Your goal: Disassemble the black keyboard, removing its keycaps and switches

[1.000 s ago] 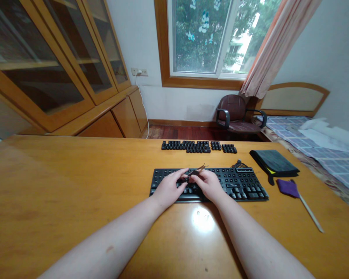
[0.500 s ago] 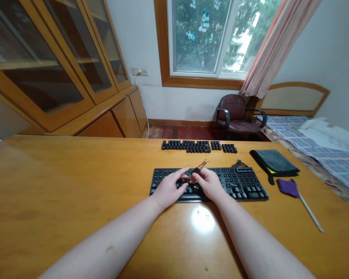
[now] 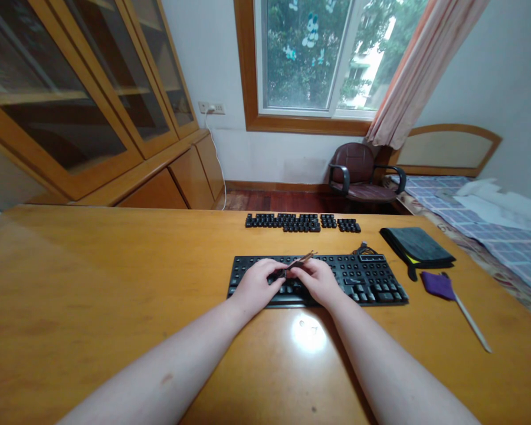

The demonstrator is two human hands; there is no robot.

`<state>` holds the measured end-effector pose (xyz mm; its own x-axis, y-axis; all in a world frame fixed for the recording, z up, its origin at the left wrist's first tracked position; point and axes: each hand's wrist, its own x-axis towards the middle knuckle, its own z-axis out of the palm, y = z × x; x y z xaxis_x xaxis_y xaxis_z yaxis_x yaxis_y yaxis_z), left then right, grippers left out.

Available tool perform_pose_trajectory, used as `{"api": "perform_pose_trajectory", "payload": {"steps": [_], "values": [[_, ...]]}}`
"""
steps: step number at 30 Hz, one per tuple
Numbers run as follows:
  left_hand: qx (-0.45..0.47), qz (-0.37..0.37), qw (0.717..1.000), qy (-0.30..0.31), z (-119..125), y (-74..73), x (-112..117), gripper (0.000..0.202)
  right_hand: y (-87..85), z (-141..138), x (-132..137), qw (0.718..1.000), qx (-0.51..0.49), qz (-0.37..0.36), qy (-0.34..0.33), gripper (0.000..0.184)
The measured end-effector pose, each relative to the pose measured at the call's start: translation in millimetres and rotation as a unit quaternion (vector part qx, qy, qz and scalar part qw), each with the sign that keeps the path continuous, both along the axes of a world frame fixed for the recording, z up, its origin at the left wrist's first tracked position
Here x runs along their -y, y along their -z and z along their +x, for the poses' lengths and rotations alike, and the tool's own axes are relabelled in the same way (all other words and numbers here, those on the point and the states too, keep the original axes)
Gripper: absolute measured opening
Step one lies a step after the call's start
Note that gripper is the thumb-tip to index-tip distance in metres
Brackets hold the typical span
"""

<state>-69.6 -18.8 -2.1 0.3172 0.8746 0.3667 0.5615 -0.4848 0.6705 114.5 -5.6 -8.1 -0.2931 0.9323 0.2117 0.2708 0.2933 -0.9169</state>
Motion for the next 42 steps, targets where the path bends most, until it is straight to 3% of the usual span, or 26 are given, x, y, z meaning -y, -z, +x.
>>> {"api": "perform_pose_trajectory", "payload": {"steps": [4, 18, 26, 33, 42], "values": [[-0.004, -0.001, 1.000, 0.006, 0.4, -2.7, 0.5, 0.014, -5.6, -0.3, 1.2, 1.000, 0.027, 0.016, 0.000, 0.018], [-0.013, 0.005, 1.000, 0.017, -0.2, -0.2, -1.0, 0.018, -8.6, -0.6, 2.4, 0.999, 0.026, 0.020, 0.004, 0.020], [0.008, -0.013, 0.999, 0.031, -0.8, -9.4, 1.7, 0.024, 1.5, -1.5, 0.1, 0.993, -0.096, -0.072, 0.006, 0.026], [0.007, -0.017, 1.000, 0.008, 0.5, -7.6, 0.6, 0.015, -3.8, -1.6, 2.3, 0.990, -0.119, -0.077, -0.008, 0.032], [0.023, -0.019, 0.999, 0.017, -1.7, -7.6, -0.6, 0.020, -2.1, -1.0, 2.5, 0.981, -0.171, -0.092, -0.007, 0.037]]}}
